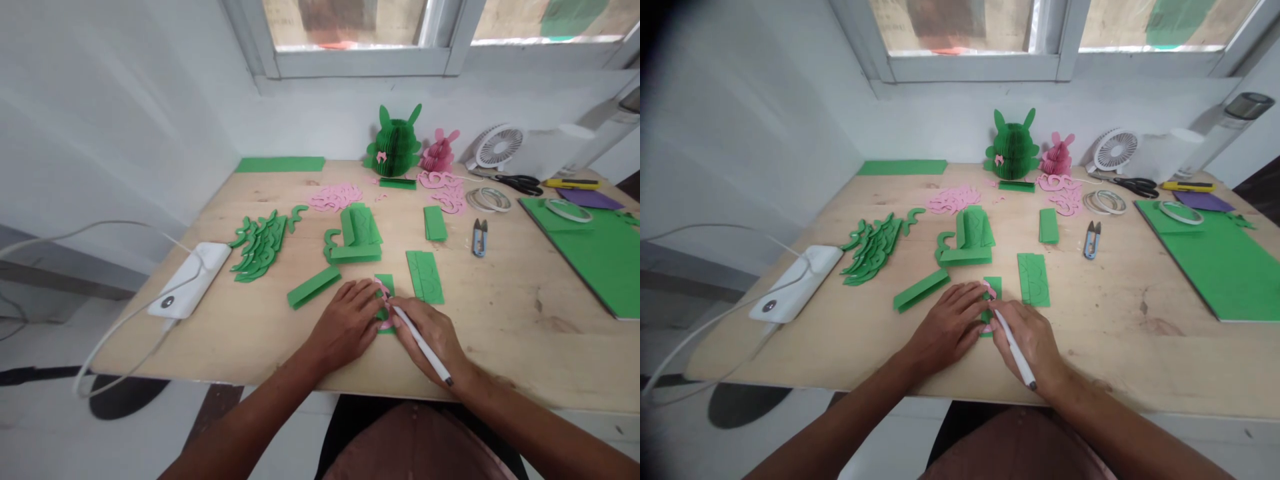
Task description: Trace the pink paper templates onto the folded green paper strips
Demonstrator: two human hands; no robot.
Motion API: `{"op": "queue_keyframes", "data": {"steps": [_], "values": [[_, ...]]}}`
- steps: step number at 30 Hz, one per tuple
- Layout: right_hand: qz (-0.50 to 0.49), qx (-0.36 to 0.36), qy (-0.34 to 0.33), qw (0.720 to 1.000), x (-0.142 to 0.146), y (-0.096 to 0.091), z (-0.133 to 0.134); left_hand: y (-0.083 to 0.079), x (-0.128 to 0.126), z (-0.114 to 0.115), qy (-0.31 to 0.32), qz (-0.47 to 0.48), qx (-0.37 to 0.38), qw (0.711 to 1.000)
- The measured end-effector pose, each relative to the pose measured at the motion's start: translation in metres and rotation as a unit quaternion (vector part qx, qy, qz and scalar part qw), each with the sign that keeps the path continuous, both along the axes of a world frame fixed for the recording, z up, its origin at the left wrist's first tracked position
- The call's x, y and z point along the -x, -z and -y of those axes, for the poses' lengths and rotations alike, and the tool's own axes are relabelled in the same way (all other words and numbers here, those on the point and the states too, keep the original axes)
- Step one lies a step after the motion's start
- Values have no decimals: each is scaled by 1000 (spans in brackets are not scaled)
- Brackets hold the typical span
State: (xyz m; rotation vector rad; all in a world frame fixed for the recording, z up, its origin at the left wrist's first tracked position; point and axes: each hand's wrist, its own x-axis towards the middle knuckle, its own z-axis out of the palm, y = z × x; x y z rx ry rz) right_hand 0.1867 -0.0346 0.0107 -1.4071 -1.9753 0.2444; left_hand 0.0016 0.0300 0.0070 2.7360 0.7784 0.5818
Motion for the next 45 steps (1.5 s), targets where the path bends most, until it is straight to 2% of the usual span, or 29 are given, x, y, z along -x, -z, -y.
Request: {"op": "queue_keyframes", "data": {"steps": [6,11,14,26,30,35,45], "values": [[-106,76,21,991,-1,-6,-2,3,1,0,-2,5,-4,1000],[-215,153,38,964,-3,-12,-4,3,1,-1,-2,-1,-7,1000],[-243,178,44,953,-3,-13,-5,1,1,-1,1,-14,-7,1000],[-263,208,94,937,-11,-20,-22,-1,1,-2,-2,-9,-6,1000],[-254,217,78,939,-9,-17,-27,-2,1,-1,-6,-11,0,1000],[-227,188,73,953,-6,-9,-26,-4,1,-1,-9,-13,3,1000],[-203,178,45,962,-7,-6,-27,-4,1,-2,-7,-9,1,1000]]}}
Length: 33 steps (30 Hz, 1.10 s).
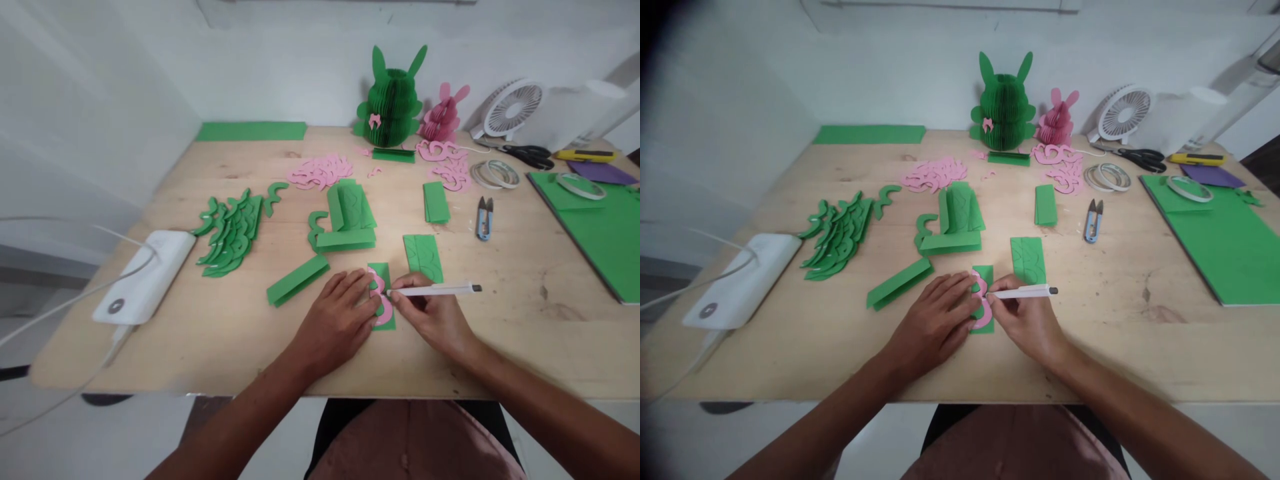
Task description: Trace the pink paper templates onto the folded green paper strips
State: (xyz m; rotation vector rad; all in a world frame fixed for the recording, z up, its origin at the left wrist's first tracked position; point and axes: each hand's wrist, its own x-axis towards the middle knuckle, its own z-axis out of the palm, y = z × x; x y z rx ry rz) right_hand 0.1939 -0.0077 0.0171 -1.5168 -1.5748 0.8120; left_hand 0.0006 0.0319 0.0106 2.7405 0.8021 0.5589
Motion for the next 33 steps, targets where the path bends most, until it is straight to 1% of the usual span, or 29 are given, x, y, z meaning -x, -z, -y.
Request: {"op": "queue_keyframes", "data": {"steps": [5,10,14,33], "values": [[8,13,-11,1000,0,-1,0,1,0,0,3,-3,-2,1000],[-6,25,-14,1000,0,1,1,2,1,0,3,-3,-3,1000],[-17,23,-4,1000,1,1,1,2,1,0,3,-1,1,1000],[16,14,-9,1000,0,1,0,0,0,0,1,2,3,1000]]}}
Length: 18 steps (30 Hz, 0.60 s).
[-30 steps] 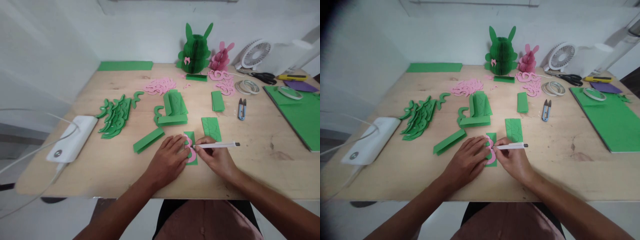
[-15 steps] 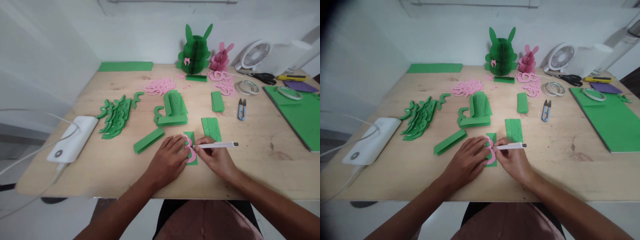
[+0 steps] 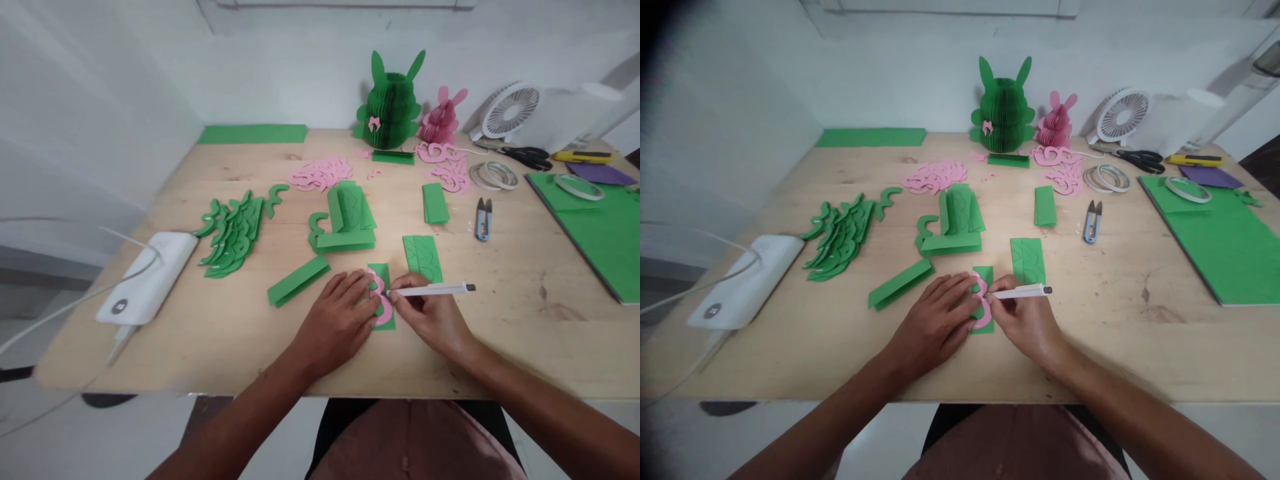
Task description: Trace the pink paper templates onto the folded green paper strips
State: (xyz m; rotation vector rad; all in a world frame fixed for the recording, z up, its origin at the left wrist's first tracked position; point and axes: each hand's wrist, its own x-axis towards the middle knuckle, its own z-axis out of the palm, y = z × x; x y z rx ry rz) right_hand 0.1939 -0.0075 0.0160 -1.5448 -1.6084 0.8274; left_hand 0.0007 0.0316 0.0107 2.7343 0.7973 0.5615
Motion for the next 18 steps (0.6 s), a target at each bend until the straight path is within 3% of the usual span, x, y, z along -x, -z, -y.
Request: {"op": "queue_keyframes", "data": {"steps": [18], "values": [[33,-12,-7,999,-1,-3,3,2,0,0,-2,-3,-9,1000]]}}
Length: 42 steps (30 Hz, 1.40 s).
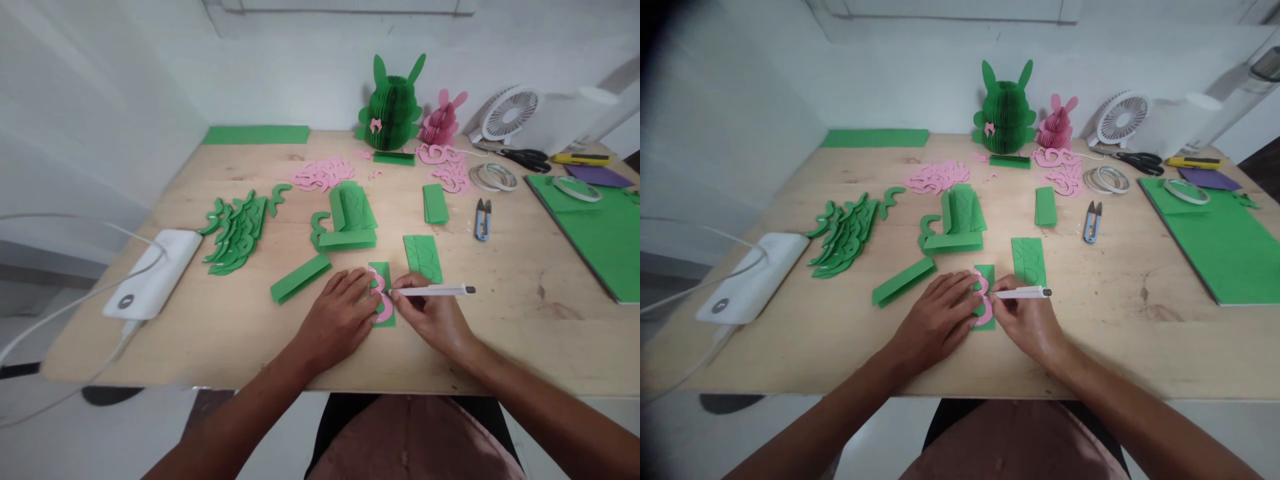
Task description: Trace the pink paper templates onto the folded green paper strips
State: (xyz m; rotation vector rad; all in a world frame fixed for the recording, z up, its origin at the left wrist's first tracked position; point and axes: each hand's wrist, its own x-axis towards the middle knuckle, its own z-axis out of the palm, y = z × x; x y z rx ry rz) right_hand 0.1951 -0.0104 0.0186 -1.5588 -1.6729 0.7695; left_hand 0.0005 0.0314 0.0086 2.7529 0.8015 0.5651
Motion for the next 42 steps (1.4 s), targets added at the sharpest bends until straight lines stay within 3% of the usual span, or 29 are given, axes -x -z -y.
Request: {"op": "queue_keyframes", "data": {"steps": [42], "values": [[45,-5,23,999,-2,-3,17,1,0,-1,12,7,5,1000]]}}
